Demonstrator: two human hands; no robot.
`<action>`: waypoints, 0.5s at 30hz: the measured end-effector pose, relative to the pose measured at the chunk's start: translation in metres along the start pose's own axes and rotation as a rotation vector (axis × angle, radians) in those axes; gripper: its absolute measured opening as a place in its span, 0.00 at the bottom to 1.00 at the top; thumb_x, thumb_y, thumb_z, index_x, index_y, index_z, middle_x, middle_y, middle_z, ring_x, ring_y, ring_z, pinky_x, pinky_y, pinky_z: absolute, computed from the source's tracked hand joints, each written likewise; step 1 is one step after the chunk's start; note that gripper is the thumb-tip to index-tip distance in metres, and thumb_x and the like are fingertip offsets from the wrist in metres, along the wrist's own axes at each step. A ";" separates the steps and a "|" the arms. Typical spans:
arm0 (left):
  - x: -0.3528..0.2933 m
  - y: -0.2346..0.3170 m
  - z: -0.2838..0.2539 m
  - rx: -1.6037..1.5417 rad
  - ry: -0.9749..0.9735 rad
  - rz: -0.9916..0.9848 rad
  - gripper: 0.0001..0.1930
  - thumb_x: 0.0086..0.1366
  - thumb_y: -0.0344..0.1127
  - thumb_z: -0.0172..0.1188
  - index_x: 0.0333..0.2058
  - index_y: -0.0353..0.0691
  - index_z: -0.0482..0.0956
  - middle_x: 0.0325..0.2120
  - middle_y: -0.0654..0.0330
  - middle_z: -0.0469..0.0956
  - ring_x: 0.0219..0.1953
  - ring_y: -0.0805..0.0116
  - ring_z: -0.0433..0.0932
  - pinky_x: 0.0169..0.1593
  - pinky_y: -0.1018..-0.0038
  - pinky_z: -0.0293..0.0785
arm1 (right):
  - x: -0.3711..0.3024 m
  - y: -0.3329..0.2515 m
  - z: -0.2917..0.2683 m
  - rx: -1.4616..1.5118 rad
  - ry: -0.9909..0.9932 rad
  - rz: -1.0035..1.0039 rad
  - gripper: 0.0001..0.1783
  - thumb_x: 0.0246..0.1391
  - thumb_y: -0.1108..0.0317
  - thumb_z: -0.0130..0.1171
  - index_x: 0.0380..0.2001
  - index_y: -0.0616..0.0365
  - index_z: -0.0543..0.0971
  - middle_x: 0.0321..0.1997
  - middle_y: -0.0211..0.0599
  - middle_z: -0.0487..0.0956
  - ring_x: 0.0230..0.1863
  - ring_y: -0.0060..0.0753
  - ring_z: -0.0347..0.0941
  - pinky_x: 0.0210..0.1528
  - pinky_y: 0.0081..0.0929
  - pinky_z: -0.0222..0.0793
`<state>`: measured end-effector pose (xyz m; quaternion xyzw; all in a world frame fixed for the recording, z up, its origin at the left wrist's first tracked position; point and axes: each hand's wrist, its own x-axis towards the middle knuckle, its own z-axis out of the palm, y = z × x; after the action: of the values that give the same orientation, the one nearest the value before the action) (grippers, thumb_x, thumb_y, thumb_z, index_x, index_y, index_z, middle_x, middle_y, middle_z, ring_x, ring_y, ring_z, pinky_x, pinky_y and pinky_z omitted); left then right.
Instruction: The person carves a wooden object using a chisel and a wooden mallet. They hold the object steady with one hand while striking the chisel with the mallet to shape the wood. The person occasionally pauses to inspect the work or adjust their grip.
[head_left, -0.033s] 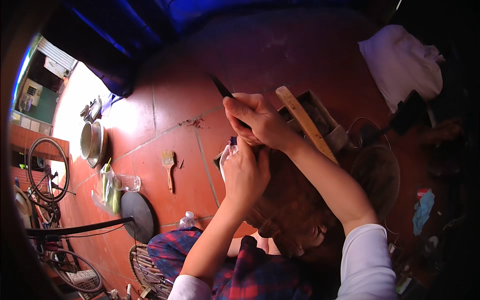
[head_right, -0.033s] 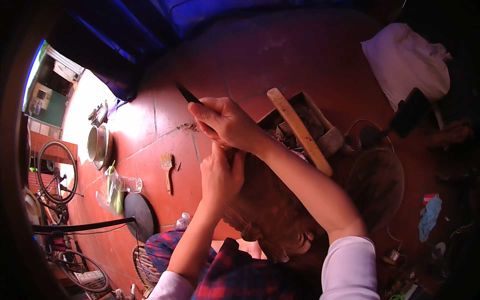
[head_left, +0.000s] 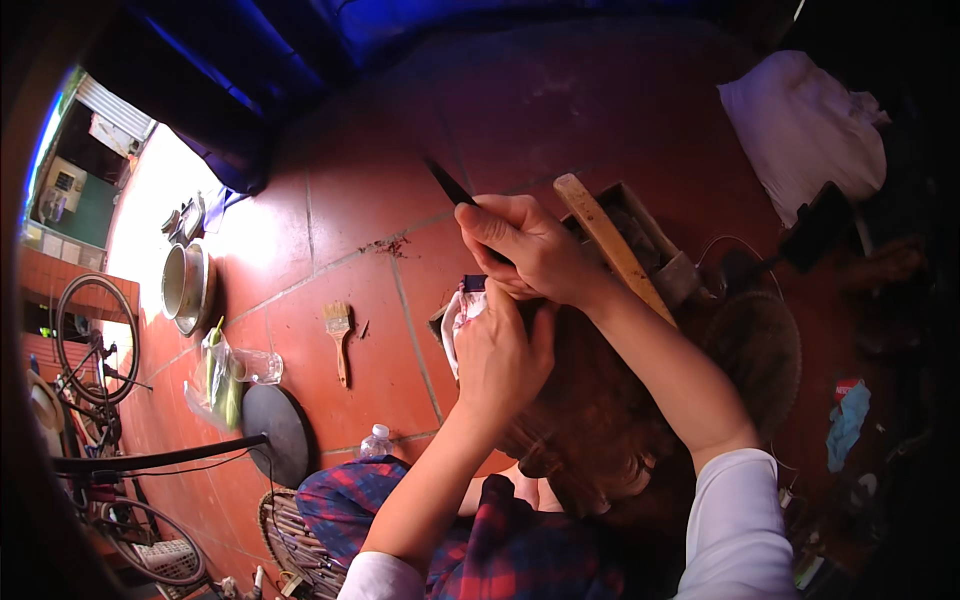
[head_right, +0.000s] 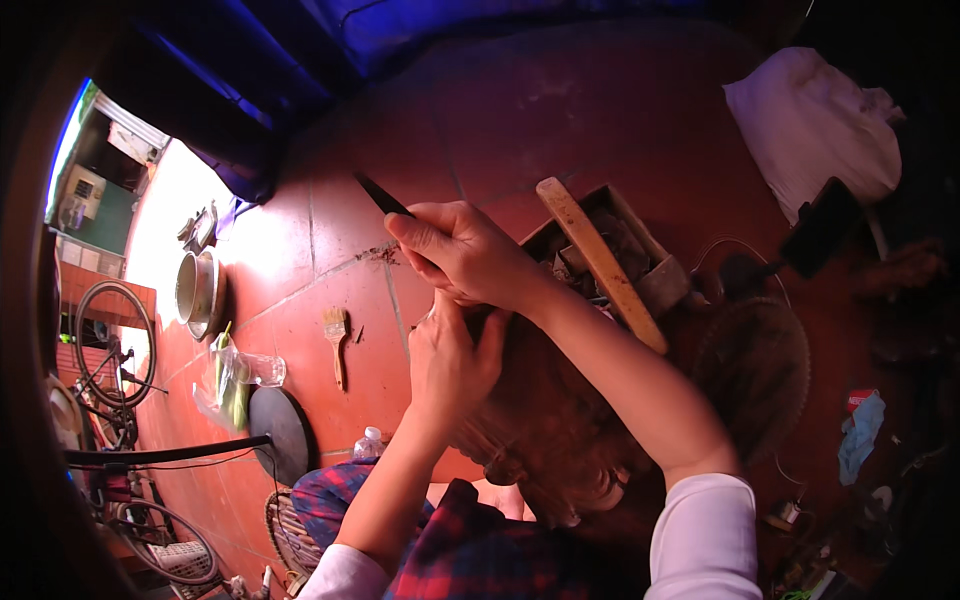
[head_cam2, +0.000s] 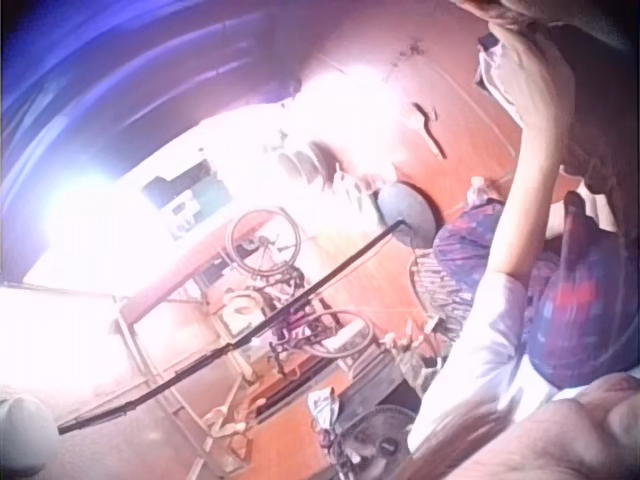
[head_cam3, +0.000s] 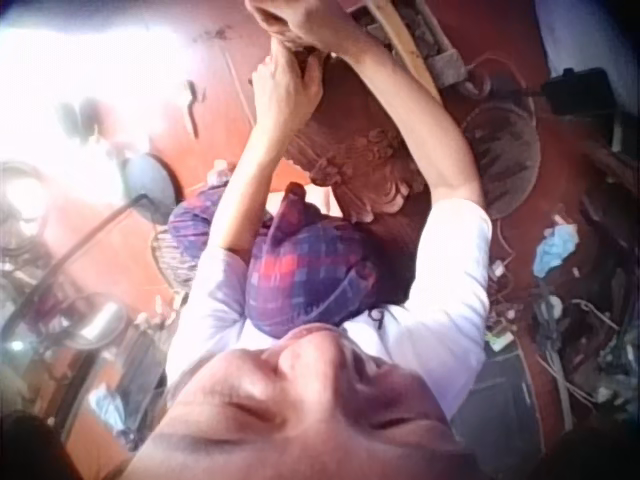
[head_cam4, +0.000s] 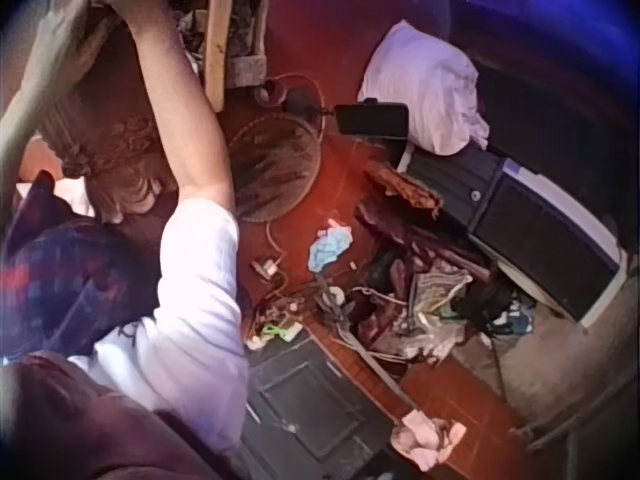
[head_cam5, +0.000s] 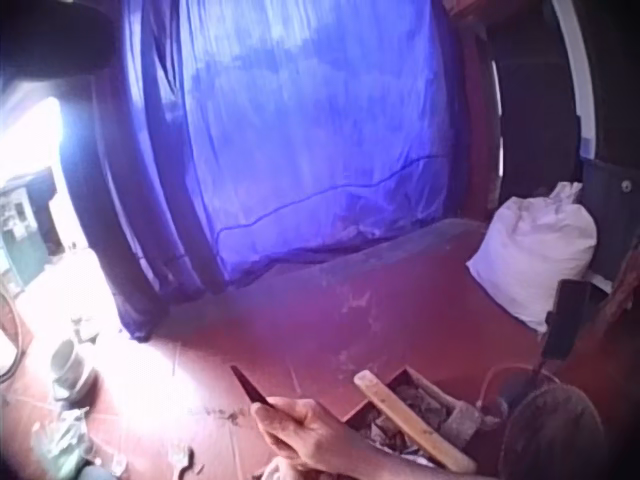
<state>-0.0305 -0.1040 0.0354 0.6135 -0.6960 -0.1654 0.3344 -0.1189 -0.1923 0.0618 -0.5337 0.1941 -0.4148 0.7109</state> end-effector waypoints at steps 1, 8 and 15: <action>-0.004 0.005 0.000 0.104 -0.039 0.032 0.15 0.56 0.36 0.60 0.35 0.32 0.67 0.20 0.48 0.77 0.23 0.49 0.77 0.29 0.61 0.71 | -0.006 0.001 -0.002 -0.064 0.001 0.051 0.21 0.64 0.56 0.46 0.19 0.55 0.66 0.11 0.20 0.59 0.09 0.08 0.50 0.10 0.13 0.44; 0.014 -0.007 -0.002 -0.069 -0.007 -0.104 0.14 0.58 0.35 0.58 0.35 0.33 0.66 0.21 0.48 0.78 0.25 0.46 0.77 0.31 0.57 0.72 | 0.014 0.002 -0.001 0.042 -0.052 -0.001 0.23 0.63 0.53 0.46 0.18 0.55 0.66 0.08 0.19 0.57 0.07 0.08 0.49 0.09 0.13 0.42; 0.012 -0.001 0.009 0.015 -0.058 -0.030 0.19 0.56 0.41 0.60 0.34 0.30 0.65 0.17 0.49 0.76 0.23 0.47 0.77 0.28 0.59 0.71 | 0.006 0.011 -0.020 0.070 -0.046 0.074 0.22 0.64 0.55 0.46 0.18 0.56 0.66 0.11 0.20 0.61 0.09 0.09 0.52 0.11 0.12 0.46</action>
<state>-0.0361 -0.1176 0.0322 0.6213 -0.6973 -0.1832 0.3069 -0.1254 -0.2077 0.0456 -0.5105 0.1827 -0.3824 0.7482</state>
